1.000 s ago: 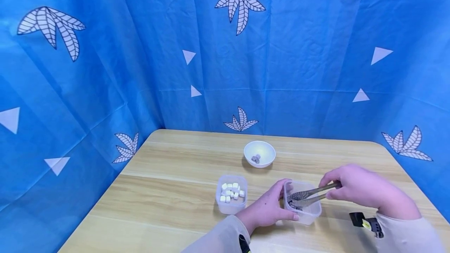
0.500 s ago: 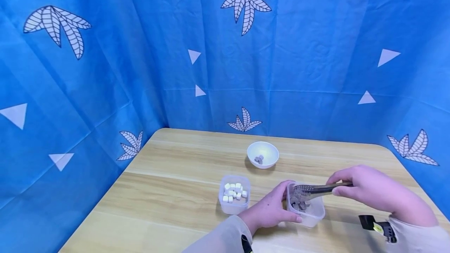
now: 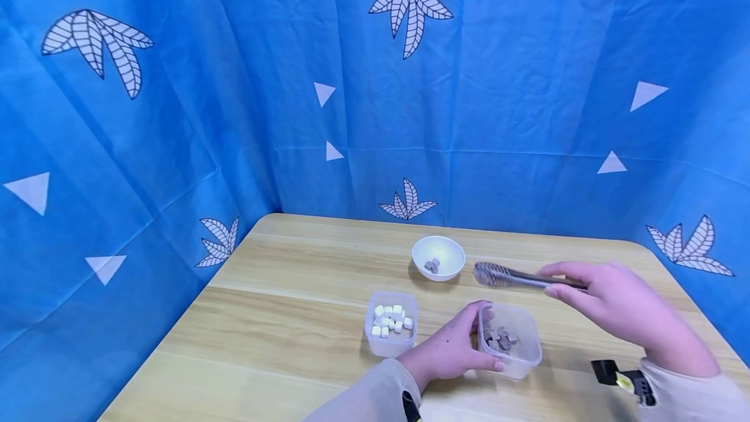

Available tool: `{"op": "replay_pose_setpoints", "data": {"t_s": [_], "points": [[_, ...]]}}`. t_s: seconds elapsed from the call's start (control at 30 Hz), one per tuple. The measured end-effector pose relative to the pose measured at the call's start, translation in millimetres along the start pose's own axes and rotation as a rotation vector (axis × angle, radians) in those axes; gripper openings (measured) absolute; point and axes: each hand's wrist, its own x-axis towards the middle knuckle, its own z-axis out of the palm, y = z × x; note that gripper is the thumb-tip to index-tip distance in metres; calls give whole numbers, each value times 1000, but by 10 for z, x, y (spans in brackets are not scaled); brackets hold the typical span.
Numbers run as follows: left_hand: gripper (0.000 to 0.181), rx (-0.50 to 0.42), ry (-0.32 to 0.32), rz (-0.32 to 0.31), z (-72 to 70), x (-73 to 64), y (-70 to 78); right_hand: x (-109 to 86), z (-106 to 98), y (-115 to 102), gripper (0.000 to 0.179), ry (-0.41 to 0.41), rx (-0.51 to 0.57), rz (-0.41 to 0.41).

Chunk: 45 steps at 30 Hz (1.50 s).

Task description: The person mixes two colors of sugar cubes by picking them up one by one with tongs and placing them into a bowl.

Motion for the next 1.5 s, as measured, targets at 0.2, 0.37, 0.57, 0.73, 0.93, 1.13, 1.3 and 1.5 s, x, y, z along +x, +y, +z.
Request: {"op": "replay_pose_setpoints", "data": {"t_s": [0.2, 0.37, 0.57, 0.73, 0.93, 1.13, 1.3, 1.5], "points": [[94, -6, -8, 12, -9, 4, -7, 158, 310, -58, 26, 133, -18, 64], [92, 0, -11, 19, -12, 10, -14, 229, 559, -25, 29, 87, -12, 105], [90, 6, -20, 18, -18, 14, -25, 230, 731, 42, 32, 67, 3, 161], [91, -3, -23, 28, -18, 7, -31, 236, 800, 48, 33, 58, -3, 178], [92, -16, -26, 37, -16, 13, -25, 242, 844, 55, 31, 70, -31, 167], [92, -15, -27, 39, -13, 20, -20, 258, 839, 51, 31, 71, -28, 152], [93, -13, -25, 39, -9, 25, -19, 261, 825, 48, 32, 54, -21, 165], [93, 1, -14, 30, -4, 21, -11, 249, 772, 61, 37, 10, -7, 190]]}}
